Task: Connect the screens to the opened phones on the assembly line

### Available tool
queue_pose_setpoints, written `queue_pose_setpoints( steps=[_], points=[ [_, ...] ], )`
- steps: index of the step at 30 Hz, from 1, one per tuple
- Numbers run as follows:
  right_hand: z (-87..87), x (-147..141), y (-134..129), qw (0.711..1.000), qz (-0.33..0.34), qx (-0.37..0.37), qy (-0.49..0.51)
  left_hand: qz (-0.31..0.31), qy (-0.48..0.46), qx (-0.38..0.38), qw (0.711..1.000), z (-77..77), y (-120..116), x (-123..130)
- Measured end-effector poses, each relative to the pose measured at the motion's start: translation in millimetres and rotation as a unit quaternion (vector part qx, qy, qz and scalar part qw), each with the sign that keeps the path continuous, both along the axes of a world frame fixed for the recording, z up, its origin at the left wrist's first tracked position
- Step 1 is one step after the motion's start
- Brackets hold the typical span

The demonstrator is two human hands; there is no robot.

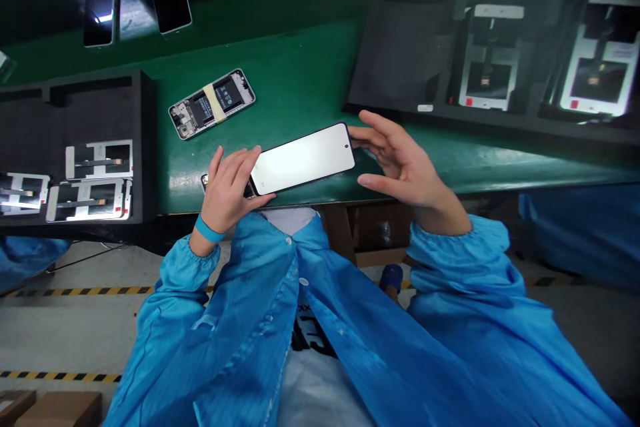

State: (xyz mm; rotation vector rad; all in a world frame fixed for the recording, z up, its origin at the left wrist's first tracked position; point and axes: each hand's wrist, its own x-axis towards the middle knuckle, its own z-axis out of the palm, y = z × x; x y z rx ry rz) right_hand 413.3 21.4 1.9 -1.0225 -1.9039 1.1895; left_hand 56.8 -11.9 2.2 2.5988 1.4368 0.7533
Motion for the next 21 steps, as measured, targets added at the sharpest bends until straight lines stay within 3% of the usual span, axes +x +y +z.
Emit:
queue_pose_setpoints(
  steps=[4,7,13,21],
  points=[
    [-4.6,-2.8,2.6,1.0,-0.001,0.013,-0.026,0.008,0.002,-0.017,1.0,0.2,-0.8,0.7],
    [-4.5,-6.2,4.0,0.992,-0.028,0.064,-0.105,0.005,0.006,-0.011,1.0,2.5,-0.3,2.2],
    [-11.2,-7.5,9.2,0.974,-0.047,0.151,-0.163,0.015,0.053,-0.068,0.996,18.2,1.8,6.9],
    [-18.0,-7.7,11.8,0.959,-0.02,0.201,-0.197,0.01,0.063,-0.163,0.985,29.5,-6.7,-28.6]
  ],
)
